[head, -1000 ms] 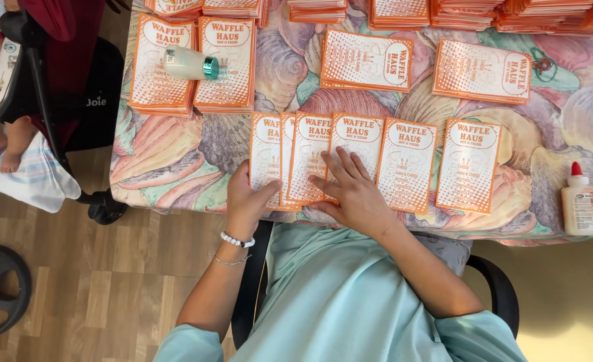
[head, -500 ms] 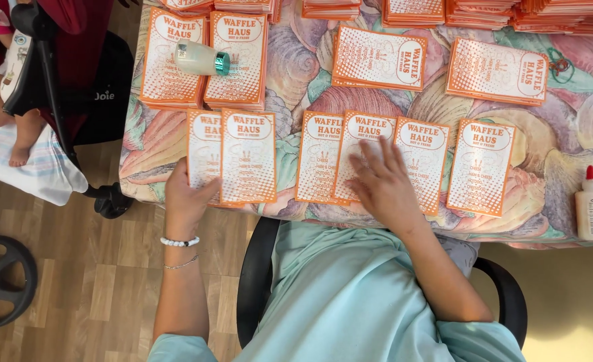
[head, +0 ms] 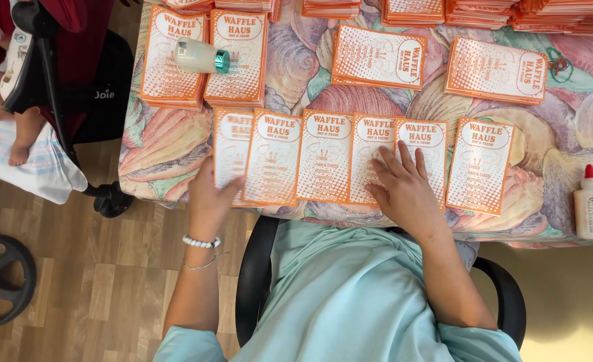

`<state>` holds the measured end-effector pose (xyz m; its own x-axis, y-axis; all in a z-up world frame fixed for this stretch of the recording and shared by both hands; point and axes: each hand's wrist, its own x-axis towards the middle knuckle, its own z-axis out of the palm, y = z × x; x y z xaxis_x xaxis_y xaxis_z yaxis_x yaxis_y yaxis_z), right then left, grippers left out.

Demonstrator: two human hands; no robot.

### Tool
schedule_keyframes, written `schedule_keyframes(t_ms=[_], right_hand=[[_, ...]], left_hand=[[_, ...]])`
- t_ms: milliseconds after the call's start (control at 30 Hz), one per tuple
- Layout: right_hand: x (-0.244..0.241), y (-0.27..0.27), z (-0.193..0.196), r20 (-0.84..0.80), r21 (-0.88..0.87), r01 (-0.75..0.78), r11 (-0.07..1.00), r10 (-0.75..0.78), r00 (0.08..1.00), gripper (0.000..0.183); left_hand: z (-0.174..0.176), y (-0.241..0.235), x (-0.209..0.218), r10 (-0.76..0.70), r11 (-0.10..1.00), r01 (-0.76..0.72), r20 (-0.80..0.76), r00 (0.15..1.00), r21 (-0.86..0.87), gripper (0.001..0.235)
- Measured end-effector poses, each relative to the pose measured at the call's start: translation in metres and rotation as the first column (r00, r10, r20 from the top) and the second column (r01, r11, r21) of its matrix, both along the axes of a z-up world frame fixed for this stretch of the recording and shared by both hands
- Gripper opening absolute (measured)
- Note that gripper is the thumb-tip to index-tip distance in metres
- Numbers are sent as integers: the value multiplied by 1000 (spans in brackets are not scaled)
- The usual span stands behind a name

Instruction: Sorting and applying glue to paper packaging bags for assembly.

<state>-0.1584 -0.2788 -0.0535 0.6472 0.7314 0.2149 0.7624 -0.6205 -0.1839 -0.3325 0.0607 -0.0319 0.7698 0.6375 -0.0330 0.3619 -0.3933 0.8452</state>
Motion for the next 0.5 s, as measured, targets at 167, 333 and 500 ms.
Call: schedule_keyframes(t_ms=[167, 333, 500], right_hand=[[-1, -2, 12, -41, 51, 19, 998, -17, 999, 52], [-1, -18, 32, -141, 230, 1, 973, 32, 989, 49], [4, -54, 46, -223, 446, 49, 894, 58, 973, 43]], left_hand=[[38, 26, -28, 119, 952, -118, 14, 993, 282, 42], [123, 33, 15, -94, 918, 19, 169, 981, 397, 37], [132, 48, 163, -681, 731, 672, 65, 729, 117, 43]])
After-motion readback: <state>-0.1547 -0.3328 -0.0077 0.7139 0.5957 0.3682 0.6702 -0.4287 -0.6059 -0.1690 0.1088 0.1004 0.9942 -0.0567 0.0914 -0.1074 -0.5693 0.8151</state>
